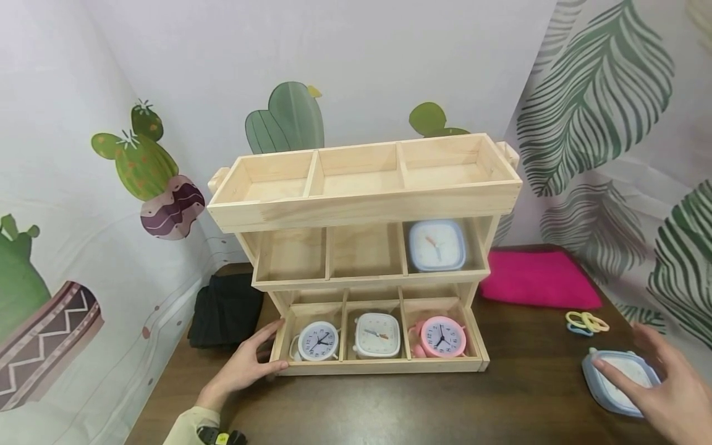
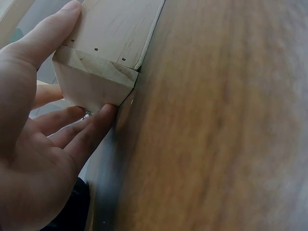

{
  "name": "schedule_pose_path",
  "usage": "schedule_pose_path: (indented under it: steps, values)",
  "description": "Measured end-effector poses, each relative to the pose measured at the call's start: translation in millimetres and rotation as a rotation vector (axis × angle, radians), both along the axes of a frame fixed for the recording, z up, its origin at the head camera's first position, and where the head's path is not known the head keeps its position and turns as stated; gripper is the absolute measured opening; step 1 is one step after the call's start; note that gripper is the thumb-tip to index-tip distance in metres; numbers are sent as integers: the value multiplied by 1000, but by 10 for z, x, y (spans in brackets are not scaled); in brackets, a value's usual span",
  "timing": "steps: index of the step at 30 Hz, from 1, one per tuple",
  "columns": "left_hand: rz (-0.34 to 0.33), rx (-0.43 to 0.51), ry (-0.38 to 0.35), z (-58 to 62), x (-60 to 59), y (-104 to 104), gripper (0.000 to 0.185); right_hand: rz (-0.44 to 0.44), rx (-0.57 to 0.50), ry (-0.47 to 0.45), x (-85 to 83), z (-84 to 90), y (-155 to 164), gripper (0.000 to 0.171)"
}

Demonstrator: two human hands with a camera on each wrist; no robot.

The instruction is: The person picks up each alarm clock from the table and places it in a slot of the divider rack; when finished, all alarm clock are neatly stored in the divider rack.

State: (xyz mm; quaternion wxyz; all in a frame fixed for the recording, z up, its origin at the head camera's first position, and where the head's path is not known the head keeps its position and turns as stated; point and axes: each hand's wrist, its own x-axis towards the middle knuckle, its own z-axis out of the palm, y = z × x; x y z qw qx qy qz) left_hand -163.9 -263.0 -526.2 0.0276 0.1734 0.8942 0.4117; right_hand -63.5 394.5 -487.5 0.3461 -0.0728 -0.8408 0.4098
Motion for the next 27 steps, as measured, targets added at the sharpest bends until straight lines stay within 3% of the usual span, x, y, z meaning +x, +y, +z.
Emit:
schedule_pose_path:
  steps: [5, 13, 22, 27]
  values:
    - [-2, 12, -11, 3, 11, 4, 94, -86, 25, -12, 7, -53, 3, 89]
    - [1, 6, -7, -5, 16, -6, 94, -146, -9, -133, 55, -210, 46, 89]
    - [3, 17, -18, 3, 21, -3, 94, -314, 120, -329, 78, -148, 62, 103]
    - [-1, 7, -7, -1, 18, -6, 94, -354, 100, -344, 78, -177, 67, 109]
